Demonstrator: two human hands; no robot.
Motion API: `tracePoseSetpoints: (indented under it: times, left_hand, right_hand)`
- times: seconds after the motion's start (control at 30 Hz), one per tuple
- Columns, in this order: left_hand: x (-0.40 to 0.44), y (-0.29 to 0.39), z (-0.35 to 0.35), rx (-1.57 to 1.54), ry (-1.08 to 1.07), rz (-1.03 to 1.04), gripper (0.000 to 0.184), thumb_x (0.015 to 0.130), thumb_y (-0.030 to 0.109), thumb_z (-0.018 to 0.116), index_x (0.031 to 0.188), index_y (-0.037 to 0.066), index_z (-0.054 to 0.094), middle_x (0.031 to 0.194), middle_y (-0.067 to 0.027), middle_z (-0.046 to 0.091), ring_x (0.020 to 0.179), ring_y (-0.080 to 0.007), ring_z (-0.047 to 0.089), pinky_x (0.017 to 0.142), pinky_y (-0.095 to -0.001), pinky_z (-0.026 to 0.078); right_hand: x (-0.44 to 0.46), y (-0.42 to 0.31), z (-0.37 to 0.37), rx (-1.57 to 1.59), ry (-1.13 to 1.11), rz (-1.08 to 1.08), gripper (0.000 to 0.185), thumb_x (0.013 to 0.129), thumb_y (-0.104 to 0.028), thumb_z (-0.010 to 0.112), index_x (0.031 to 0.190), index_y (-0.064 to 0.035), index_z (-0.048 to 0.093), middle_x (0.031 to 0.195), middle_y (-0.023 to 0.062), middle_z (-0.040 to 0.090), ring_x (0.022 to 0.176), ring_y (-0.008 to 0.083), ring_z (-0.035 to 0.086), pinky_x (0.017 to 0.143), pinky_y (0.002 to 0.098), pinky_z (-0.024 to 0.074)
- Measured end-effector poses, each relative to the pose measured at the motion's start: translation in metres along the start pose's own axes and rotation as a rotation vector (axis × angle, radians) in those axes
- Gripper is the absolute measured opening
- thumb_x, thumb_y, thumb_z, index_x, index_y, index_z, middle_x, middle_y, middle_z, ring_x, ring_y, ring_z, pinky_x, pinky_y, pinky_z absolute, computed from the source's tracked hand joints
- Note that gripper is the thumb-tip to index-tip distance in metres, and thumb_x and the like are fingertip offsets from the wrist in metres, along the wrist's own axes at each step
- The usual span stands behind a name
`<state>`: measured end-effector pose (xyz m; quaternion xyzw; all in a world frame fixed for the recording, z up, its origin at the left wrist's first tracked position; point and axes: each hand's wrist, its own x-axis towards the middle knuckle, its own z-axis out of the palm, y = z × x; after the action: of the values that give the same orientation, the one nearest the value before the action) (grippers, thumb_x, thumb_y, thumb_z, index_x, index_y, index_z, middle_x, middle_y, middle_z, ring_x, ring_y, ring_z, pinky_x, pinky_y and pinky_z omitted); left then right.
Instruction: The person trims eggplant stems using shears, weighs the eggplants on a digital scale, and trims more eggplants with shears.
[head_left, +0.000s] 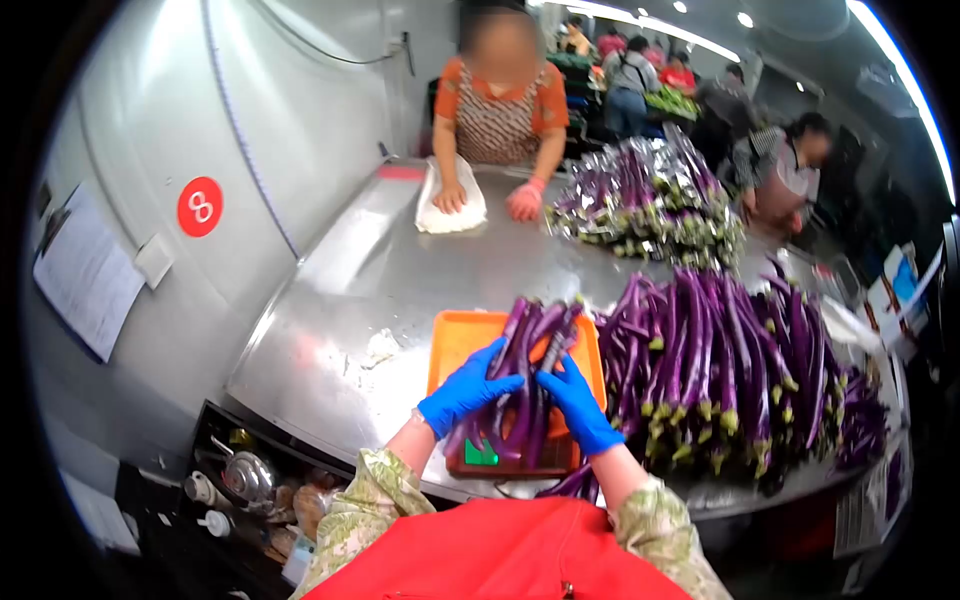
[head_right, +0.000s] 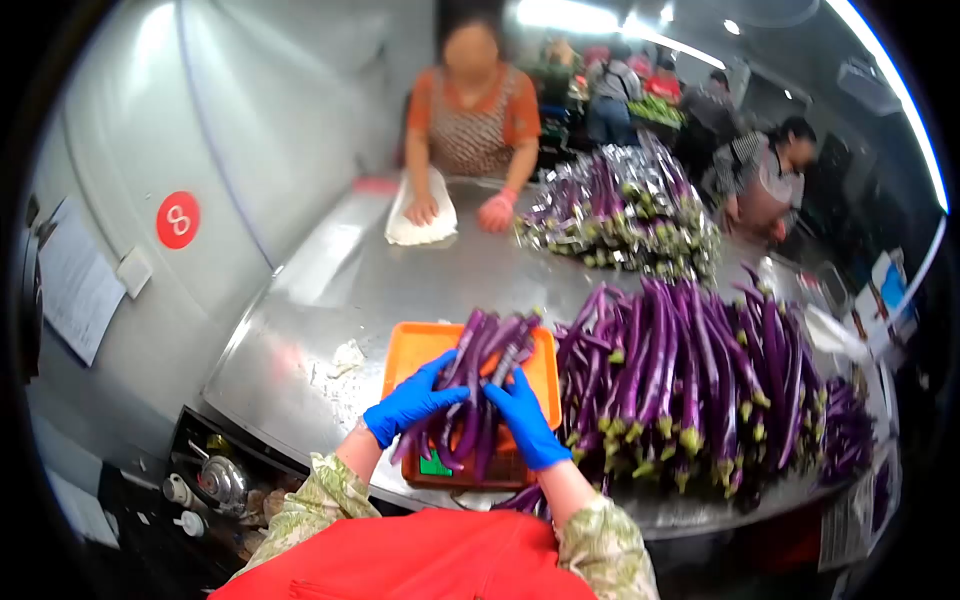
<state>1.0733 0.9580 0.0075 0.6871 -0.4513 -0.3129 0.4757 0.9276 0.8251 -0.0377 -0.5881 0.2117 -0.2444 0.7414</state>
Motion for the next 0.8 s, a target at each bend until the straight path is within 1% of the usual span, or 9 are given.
tracePoseSetpoints:
  times: [0.1,0.23,0.3,0.37,0.47,0.57,0.6,0.7,0.8]
  left_hand:
    - [-0.005,0.004,0.004,0.121,-0.039,-0.021,0.091,0.073,0.037,0.073,0.139,0.0,0.024,0.14,-0.0222,0.03,0.132,-0.0297,0.029,0.107,-0.0349,0.024]
    - [-0.011,0.002,0.012,0.391,0.043,0.001,0.096,0.07,0.041,0.073,0.14,0.0,0.022,0.139,-0.0307,0.024,0.132,-0.0394,0.025,0.105,-0.0383,0.028]
    - [-0.011,0.004,0.013,0.332,0.045,-0.051,0.092,0.07,0.037,0.074,0.14,0.003,0.026,0.143,-0.0264,0.021,0.135,-0.0342,0.021,0.107,-0.0352,0.024]
    - [-0.012,0.002,0.016,0.349,0.064,-0.06,0.091,0.07,0.037,0.075,0.14,0.004,0.026,0.143,-0.0263,0.02,0.135,-0.034,0.021,0.107,-0.0361,0.024]
    - [-0.012,0.004,0.017,0.327,0.082,-0.072,0.09,0.071,0.035,0.075,0.14,0.004,0.027,0.143,-0.0259,0.021,0.135,-0.0332,0.02,0.107,-0.0361,0.024]
    - [-0.014,0.0,0.014,0.262,0.086,-0.044,0.088,0.071,0.034,0.074,0.139,0.004,0.028,0.143,-0.0254,0.022,0.136,-0.0325,0.019,0.107,-0.0357,0.023]
    - [-0.016,0.004,0.012,0.229,0.085,-0.044,0.083,0.073,0.031,0.073,0.139,0.005,0.03,0.143,-0.0242,0.023,0.136,-0.0313,0.019,0.108,-0.0353,0.023]
    - [-0.02,-0.002,0.008,0.182,0.074,-0.031,0.078,0.075,0.028,0.072,0.139,0.008,0.031,0.144,-0.0227,0.024,0.136,-0.0303,0.019,0.108,-0.0353,0.022]
    - [-0.022,0.001,0.003,0.148,0.077,-0.029,0.071,0.077,0.024,0.07,0.137,0.009,0.036,0.143,-0.0208,0.027,0.136,-0.0292,0.022,0.108,-0.0351,0.022]
  right_hand:
    - [0.005,0.001,0.017,-0.213,0.001,-0.152,0.073,0.084,-0.025,0.061,0.14,-0.0017,0.021,0.115,0.0131,0.055,0.096,0.0182,0.057,0.083,0.0297,0.0458]
    - [0.051,-0.044,-0.036,-0.97,-0.186,-0.17,0.037,0.079,-0.024,0.058,0.106,0.0008,0.059,0.092,0.0212,0.063,0.086,0.0274,0.062,0.074,0.0352,0.0477]
    - [0.061,-0.099,-0.057,-1.682,0.093,-0.1,0.026,0.077,-0.022,0.055,0.091,-0.0026,0.065,0.091,0.0194,0.064,0.087,0.0302,0.062,0.071,0.037,0.0475]
    - [0.086,-0.106,-0.09,-2.068,0.11,0.114,0.027,0.08,-0.022,0.053,0.097,-0.0052,0.066,0.091,0.016,0.066,0.086,0.0286,0.063,0.071,0.0388,0.0474]
    - [0.11,-0.051,-0.158,-2.374,0.095,-0.043,0.028,0.083,-0.022,0.051,0.101,-0.0058,0.065,0.091,0.0132,0.067,0.083,0.0307,0.065,0.071,0.0386,0.0477]
    - [0.115,-0.063,-0.157,-2.137,-0.05,0.13,0.032,0.086,-0.023,0.048,0.107,-0.0032,0.062,0.091,0.0148,0.067,0.082,0.0317,0.065,0.074,0.0412,0.0477]
    - [0.127,-0.054,-0.173,-2.065,-0.002,0.106,0.023,0.074,-0.019,0.055,0.09,-0.0108,0.069,0.087,0.0163,0.066,0.084,0.0325,0.064,0.073,0.0422,0.0497]
    - [0.122,-0.1,-0.169,-1.898,-0.216,0.167,0.033,0.069,-0.026,0.061,0.094,-0.0066,0.066,0.088,0.0191,0.064,0.077,0.0349,0.063,0.071,0.0418,0.0501]
    - [0.106,-0.124,-0.185,-1.579,-0.178,0.013,0.032,0.065,-0.025,0.064,0.089,-0.0021,0.064,0.084,0.0199,0.063,0.074,0.033,0.061,0.07,0.0384,0.0487]
